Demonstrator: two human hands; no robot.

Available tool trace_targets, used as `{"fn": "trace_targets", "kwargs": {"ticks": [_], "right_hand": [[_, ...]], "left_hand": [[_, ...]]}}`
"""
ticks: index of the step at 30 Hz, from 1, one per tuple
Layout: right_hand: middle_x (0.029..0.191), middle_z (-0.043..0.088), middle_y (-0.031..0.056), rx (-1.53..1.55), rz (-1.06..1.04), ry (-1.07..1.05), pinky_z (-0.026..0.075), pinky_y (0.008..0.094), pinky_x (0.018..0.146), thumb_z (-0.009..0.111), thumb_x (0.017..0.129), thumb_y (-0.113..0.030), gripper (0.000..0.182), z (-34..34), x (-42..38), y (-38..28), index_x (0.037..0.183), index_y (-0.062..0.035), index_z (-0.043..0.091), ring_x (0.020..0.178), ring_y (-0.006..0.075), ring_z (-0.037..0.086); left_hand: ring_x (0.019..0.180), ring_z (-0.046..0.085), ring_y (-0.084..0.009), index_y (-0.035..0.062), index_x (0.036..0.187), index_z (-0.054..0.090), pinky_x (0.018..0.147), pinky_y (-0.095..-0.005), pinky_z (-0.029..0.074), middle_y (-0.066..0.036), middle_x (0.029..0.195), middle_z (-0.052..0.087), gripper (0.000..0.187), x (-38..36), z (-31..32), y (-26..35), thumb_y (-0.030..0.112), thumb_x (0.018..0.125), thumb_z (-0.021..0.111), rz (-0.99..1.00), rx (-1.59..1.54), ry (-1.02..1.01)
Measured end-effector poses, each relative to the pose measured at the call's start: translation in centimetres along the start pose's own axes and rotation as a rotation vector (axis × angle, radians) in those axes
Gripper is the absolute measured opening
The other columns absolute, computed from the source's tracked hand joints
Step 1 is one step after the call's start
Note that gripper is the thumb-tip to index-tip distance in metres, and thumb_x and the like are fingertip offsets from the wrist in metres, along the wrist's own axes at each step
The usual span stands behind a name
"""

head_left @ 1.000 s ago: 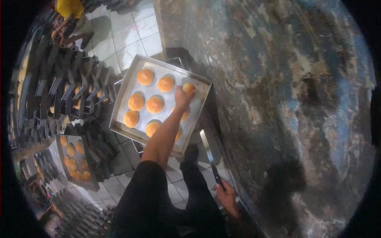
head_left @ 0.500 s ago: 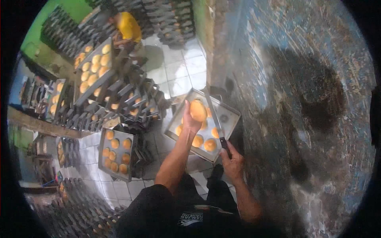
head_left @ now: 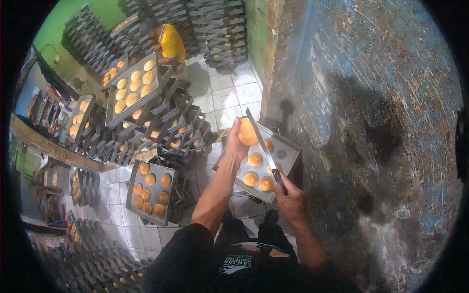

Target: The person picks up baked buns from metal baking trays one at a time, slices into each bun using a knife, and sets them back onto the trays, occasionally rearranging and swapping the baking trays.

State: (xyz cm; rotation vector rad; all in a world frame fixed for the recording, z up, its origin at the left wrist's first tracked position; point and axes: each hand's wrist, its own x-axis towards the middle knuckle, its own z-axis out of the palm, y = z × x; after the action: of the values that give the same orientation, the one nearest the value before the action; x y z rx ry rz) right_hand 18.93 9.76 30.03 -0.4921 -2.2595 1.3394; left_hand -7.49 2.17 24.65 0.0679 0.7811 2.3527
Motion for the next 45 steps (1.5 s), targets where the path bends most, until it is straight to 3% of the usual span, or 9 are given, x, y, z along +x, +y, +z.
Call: {"fn": "trace_targets", "kwargs": {"ticks": [5, 7, 13, 14, 16, 22, 41, 43, 45], "right_hand": [[0.096, 0.07, 0.0236, 0.045, 0.116, -0.032, 0.055, 0.04, 0.075, 0.066, 0.095, -0.016, 0.038, -1.1, 2.6, -1.6, 0.129, -0.0004, 0.065, 0.087, 0.0265, 0.073], [0.112, 0.074, 0.0186, 0.112, 0.145, -0.093, 0.055, 0.0333, 0.089, 0.066, 0.097, -0.015, 0.043, -1.7, 2.9, -2.2, 0.136, 0.0007, 0.061, 0.099, 0.0185, 0.07], [0.102, 0.075, 0.0128, 0.009, 0.261, -0.11, 0.056, 0.0319, 0.085, 0.066, 0.096, -0.015, 0.041, -2.6, 1.4, -0.3, 0.133, 0.0013, 0.062, 0.092, 0.0154, 0.07], [0.102, 0.075, 0.0128, 0.011, 0.27, -0.107, 0.056, 0.0319, 0.085, 0.066, 0.096, -0.015, 0.041, -2.6, 2.4, 0.1, 0.133, 0.0013, 0.062, 0.092, 0.0154, 0.07], [0.102, 0.074, 0.0109, 0.163, 0.307, -0.134, 0.056, 0.0317, 0.083, 0.068, 0.096, -0.014, 0.04, -2.5, 4.8, 0.4, 0.133, 0.0006, 0.063, 0.091, 0.0138, 0.069], [0.097, 0.074, 0.0101, 0.081, 0.258, -0.136, 0.055, 0.0322, 0.081, 0.064, 0.098, -0.017, 0.04, -4.9, 0.5, 1.3, 0.135, -0.0031, 0.063, 0.086, 0.014, 0.068], [0.092, 0.076, 0.0108, 0.085, 0.306, -0.202, 0.055, 0.0321, 0.077, 0.068, 0.096, -0.019, 0.044, -7.7, 3.8, 9.8, 0.137, -0.003, 0.062, 0.081, 0.0148, 0.069], [0.093, 0.073, 0.0212, -0.036, 0.311, -0.229, 0.056, 0.0385, 0.079, 0.069, 0.094, -0.018, 0.043, -8.7, 0.7, 11.1, 0.135, -0.0078, 0.064, 0.083, 0.0246, 0.073], [0.092, 0.075, 0.0162, -0.025, 0.304, -0.239, 0.055, 0.0347, 0.078, 0.068, 0.096, -0.018, 0.043, -8.0, -1.1, 12.7, 0.136, -0.0044, 0.063, 0.083, 0.0187, 0.071]], "left_hand": [[0.1, 0.068, -0.0232, 0.0101, 0.119, 0.061, 0.09, -0.0429, 0.056, -0.007, 0.106, 0.069, 0.04, -0.4, -0.4, -2.0, 0.045, 0.1, 0.061, -0.039, 0.096, -0.113], [0.098, 0.068, -0.0232, 0.0098, 0.116, 0.061, 0.087, -0.0422, 0.058, -0.008, 0.107, 0.069, 0.037, 0.2, -0.4, -1.5, 0.043, 0.1, 0.062, 0.015, 0.072, -0.062], [0.093, 0.069, -0.0224, 0.0114, 0.114, 0.061, 0.083, -0.0409, 0.059, -0.007, 0.104, 0.069, 0.038, 0.1, -0.1, -2.2, 0.045, 0.096, 0.066, -0.002, 0.26, -0.228], [0.091, 0.069, -0.0222, 0.0119, 0.114, 0.061, 0.084, -0.0409, 0.058, -0.006, 0.102, 0.068, 0.038, -0.7, 1.0, -3.9, 0.045, 0.096, 0.067, 0.009, 0.282, -0.053], [0.089, 0.068, -0.0203, 0.0114, 0.112, 0.061, 0.081, -0.0378, 0.058, -0.004, 0.098, 0.067, 0.029, -0.6, 1.7, -4.1, 0.037, 0.098, 0.065, -0.035, 0.19, -0.065], [0.087, 0.069, -0.0182, 0.011, 0.107, 0.061, 0.077, -0.0366, 0.058, -0.004, 0.096, 0.068, 0.022, 0.6, 2.0, -2.1, 0.031, 0.1, 0.064, -0.082, 0.146, -0.022], [0.085, 0.069, -0.0181, 0.008, 0.103, 0.063, 0.077, -0.0349, 0.058, -0.004, 0.097, 0.069, 0.023, -0.1, 3.7, -13.1, 0.031, 0.099, 0.065, -0.152, 0.185, 0.039], [0.088, 0.069, -0.0182, 0.0075, 0.104, 0.063, 0.079, -0.0352, 0.057, -0.005, 0.099, 0.069, 0.025, 0.5, 1.7, -12.1, 0.032, 0.1, 0.064, -0.136, 0.186, 0.066], [0.09, 0.069, -0.0184, 0.007, 0.105, 0.063, 0.08, -0.0355, 0.057, -0.006, 0.101, 0.069, 0.026, 0.6, 0.2, -11.8, 0.033, 0.1, 0.064, -0.117, 0.188, 0.098]]}}
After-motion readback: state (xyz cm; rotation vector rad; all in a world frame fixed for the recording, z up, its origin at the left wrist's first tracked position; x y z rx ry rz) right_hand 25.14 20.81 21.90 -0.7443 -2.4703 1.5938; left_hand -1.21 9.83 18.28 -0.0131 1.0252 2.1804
